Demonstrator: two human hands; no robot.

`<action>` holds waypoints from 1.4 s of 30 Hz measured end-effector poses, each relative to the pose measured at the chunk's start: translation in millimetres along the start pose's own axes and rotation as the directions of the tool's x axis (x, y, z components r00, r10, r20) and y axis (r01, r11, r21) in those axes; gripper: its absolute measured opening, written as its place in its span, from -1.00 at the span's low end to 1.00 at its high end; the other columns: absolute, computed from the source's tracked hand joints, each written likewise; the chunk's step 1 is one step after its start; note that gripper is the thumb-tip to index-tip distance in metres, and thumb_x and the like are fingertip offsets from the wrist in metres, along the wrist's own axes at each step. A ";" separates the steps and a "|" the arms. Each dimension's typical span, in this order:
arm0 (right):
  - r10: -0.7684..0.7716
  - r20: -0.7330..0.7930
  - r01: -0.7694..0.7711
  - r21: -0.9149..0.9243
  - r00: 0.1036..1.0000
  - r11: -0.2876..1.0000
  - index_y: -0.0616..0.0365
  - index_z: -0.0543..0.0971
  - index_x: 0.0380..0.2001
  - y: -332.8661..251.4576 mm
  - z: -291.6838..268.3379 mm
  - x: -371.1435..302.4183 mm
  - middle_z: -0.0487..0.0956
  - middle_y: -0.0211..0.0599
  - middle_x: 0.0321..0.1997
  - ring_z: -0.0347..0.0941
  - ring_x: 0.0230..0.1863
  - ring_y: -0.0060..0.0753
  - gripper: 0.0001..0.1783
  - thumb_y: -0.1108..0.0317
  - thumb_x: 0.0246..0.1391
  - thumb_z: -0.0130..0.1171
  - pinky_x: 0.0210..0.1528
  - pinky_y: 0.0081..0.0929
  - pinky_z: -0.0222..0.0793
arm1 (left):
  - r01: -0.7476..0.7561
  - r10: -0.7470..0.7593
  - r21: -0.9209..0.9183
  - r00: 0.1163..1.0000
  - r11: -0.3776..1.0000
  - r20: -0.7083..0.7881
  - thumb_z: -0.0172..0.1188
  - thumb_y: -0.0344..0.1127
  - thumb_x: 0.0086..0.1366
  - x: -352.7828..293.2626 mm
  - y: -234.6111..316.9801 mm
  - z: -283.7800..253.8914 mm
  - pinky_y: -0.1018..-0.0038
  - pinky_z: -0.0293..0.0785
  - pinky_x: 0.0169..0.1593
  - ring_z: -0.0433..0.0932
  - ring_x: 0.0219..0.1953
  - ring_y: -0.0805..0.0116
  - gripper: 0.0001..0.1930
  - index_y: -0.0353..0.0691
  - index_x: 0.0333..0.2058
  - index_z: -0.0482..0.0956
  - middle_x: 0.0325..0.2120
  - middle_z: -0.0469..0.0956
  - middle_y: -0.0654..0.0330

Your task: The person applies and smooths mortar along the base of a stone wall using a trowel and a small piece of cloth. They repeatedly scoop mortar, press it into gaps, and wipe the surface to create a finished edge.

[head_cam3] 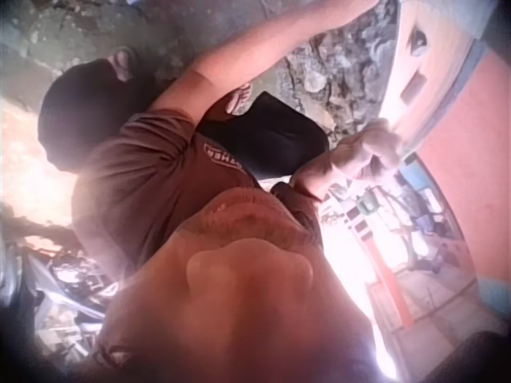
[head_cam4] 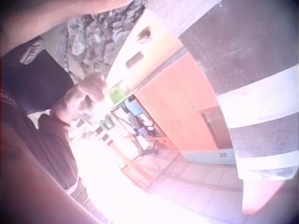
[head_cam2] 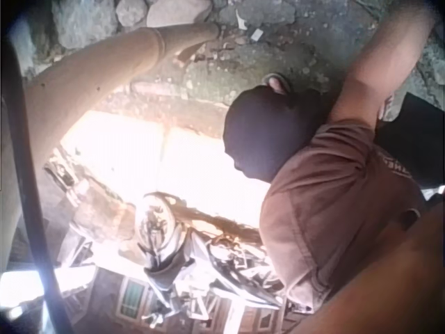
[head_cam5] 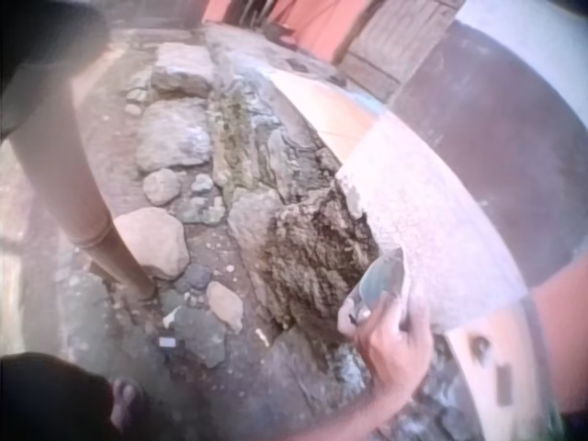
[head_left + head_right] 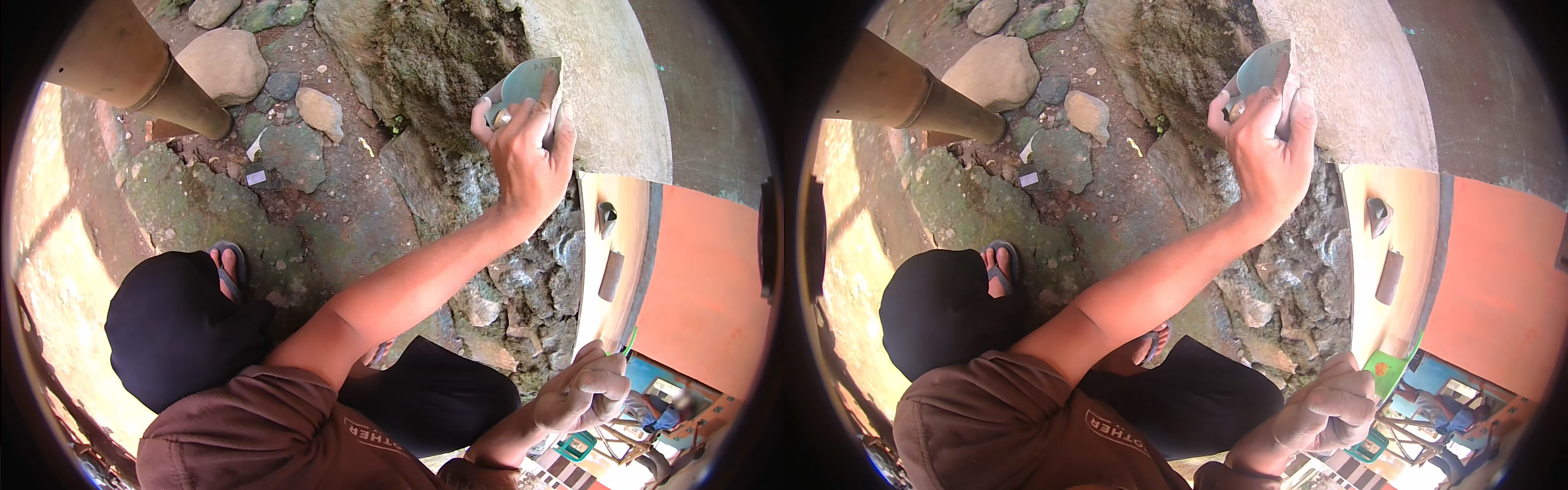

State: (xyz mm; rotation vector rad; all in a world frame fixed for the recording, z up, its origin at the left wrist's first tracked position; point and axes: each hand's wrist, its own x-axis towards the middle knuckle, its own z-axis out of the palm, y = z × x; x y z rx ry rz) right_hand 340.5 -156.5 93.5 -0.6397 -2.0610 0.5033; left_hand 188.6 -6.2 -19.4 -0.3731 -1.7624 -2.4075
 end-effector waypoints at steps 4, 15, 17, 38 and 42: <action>-0.070 0.069 0.069 0.020 0.995 0.997 0.14 0.49 -0.40 5.7 0.8 2.5 0.22 -0.53 -0.60 0.01 -0.64 -0.67 -0.93 0.52 0.18 0.12 -0.47 -0.57 -0.10 | 0.146 -0.148 -0.102 0.989 0.984 -0.010 0.11 -0.26 0.47 53.6 -4.2 8.8 0.29 0.25 -0.04 0.46 -0.55 0.34 -0.72 -0.24 -0.42 0.60 -0.68 0.53 0.22; -0.069 0.133 0.078 -0.064 0.989 0.995 0.12 0.49 -0.43 1.5 8.4 3.6 0.24 -0.53 -0.59 0.06 -0.60 -0.63 -0.86 0.41 0.21 0.22 -0.45 -0.53 -0.07 | -0.057 0.057 -0.020 0.998 0.998 0.009 0.16 -0.32 0.43 46.9 -2.7 6.9 0.36 0.25 -0.29 0.44 -0.67 0.33 -0.68 -0.43 0.01 0.66 -0.69 0.58 0.11; -0.097 0.151 0.111 -0.085 0.984 0.990 0.12 0.49 -0.44 -2.6 8.3 1.9 0.25 -0.52 -0.59 0.06 -0.60 -0.63 -0.83 0.39 0.21 0.24 -0.45 -0.52 -0.05 | -0.061 0.060 -0.036 0.998 0.998 -0.006 0.11 -0.36 0.43 59.6 0.5 10.1 0.33 0.21 -0.18 0.45 -0.65 0.38 -0.53 -0.38 0.27 0.45 -0.67 0.58 0.18; -0.075 0.166 0.098 -0.132 0.983 0.986 0.13 0.59 -0.52 9.5 9.0 1.1 0.37 -0.47 -0.63 0.20 -0.65 -0.49 -0.86 0.42 0.00 0.39 -0.55 -0.52 0.05 | 0.168 -0.139 -0.176 0.976 0.970 0.169 0.10 -0.43 0.40 55.5 6.6 -4.4 0.23 0.62 -0.28 0.70 -0.55 0.23 -0.60 -0.44 0.16 0.55 -0.52 0.67 -0.11; -0.093 0.208 0.122 -0.132 0.974 0.984 0.10 0.59 -0.53 7.1 7.7 1.7 0.37 -0.48 -0.64 0.19 -0.66 -0.50 -0.88 0.45 0.00 0.36 -0.54 -0.53 0.06 | -0.011 0.012 -0.179 1.000 0.984 0.005 0.10 -0.41 0.42 39.8 -7.0 6.7 0.20 0.62 -0.22 0.76 -0.37 0.13 -0.62 -0.42 0.15 0.56 -0.41 0.70 -0.13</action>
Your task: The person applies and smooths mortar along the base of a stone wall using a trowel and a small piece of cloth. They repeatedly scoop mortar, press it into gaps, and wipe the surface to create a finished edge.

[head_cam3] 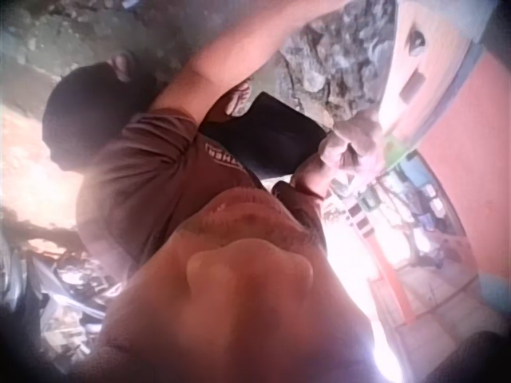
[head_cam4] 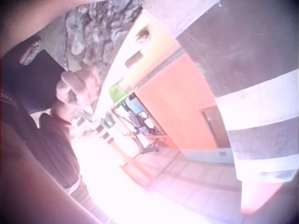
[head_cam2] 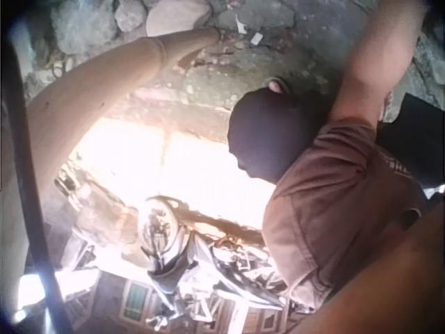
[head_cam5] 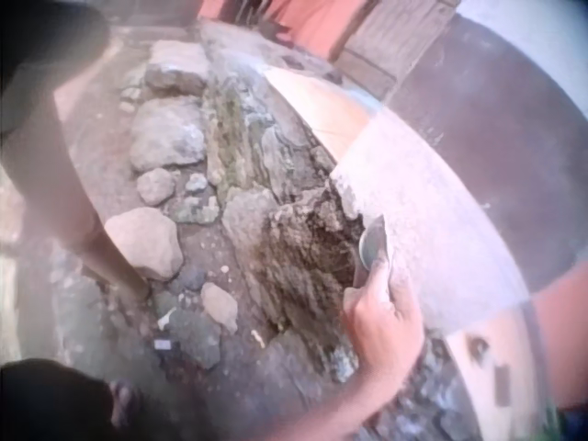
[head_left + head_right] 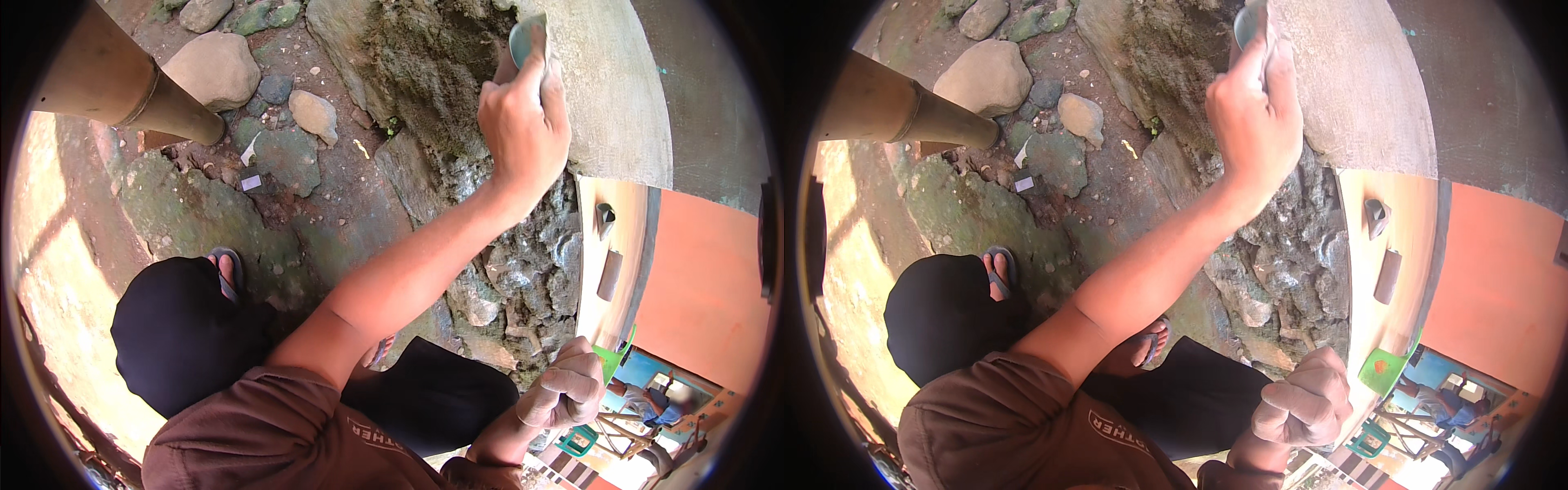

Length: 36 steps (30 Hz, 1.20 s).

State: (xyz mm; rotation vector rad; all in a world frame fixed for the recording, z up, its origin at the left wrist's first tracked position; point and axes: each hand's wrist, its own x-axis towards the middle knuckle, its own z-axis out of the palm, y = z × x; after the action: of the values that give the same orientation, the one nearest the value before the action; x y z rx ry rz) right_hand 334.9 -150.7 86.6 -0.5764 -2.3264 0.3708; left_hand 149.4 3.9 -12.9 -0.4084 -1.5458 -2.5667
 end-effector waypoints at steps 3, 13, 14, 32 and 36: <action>0.033 -0.034 -0.034 -0.030 0.999 0.999 0.09 0.59 -0.53 3.9 2.6 0.7 0.37 -0.49 -0.64 0.18 -0.66 -0.51 -0.87 0.43 0.01 0.36 -0.54 -0.53 0.07 | -0.104 0.104 0.074 0.995 0.992 0.008 0.09 -0.38 0.44 -17.3 0.6 -5.3 0.24 0.64 -0.23 0.77 -0.32 0.07 -0.66 -0.40 0.10 0.59 -0.37 0.71 -0.14; -0.007 0.009 0.007 0.000 1.000 1.000 0.11 0.60 -0.52 5.3 -1.2 0.1 0.37 -0.50 -0.63 0.19 -0.66 -0.52 -0.92 0.51 -0.09 0.31 -0.56 -0.52 0.05 | -0.021 0.021 0.000 0.998 1.000 -0.060 0.09 -0.40 0.46 -7.4 -5.6 2.1 0.39 0.37 -0.56 0.53 -0.66 0.40 -0.74 -0.37 0.00 0.67 -0.68 0.56 0.12; -0.004 -0.005 0.004 0.004 1.000 1.000 0.11 0.60 -0.52 7.9 1.2 1.4 0.36 -0.50 -0.63 0.19 -0.67 -0.52 -0.92 0.51 -0.09 0.32 -0.56 -0.53 0.05 | -0.050 0.050 0.001 0.995 0.999 -0.086 0.10 -0.40 0.46 -15.8 -9.4 3.8 0.41 0.37 -0.58 0.53 -0.68 0.42 -0.72 -0.37 0.02 0.66 -0.69 0.56 0.12; -0.052 0.037 0.051 0.023 0.998 0.998 0.10 0.62 -0.51 0.0 -0.5 0.1 0.35 -0.50 -0.65 0.17 -0.69 -0.53 -0.86 0.37 -0.05 0.43 -0.56 -0.52 0.06 | -0.042 0.041 0.027 0.998 0.999 0.056 0.17 -0.44 0.35 25.7 -10.4 -15.4 0.27 0.61 -0.41 0.74 -0.47 0.14 -0.67 -0.32 0.06 0.66 -0.34 0.72 -0.14; 0.013 -0.004 -0.013 -0.012 1.000 1.000 0.05 0.62 -0.51 5.6 -0.9 -0.2 0.36 -0.51 -0.65 0.17 -0.70 -0.52 -0.87 0.37 -0.03 0.42 -0.56 -0.52 0.07 | -0.067 0.066 0.007 0.996 0.998 0.067 0.18 -0.42 0.41 -22.2 -13.7 -18.4 0.37 0.66 -0.15 0.76 -0.29 0.28 -0.66 -0.34 0.12 0.62 -0.25 0.74 -0.12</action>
State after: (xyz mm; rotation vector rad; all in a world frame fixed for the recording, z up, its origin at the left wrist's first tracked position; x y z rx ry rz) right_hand 337.3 -146.0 84.8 -0.5984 -2.3231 0.3613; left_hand 164.4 -6.7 -39.0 -0.5402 -1.5369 -2.5198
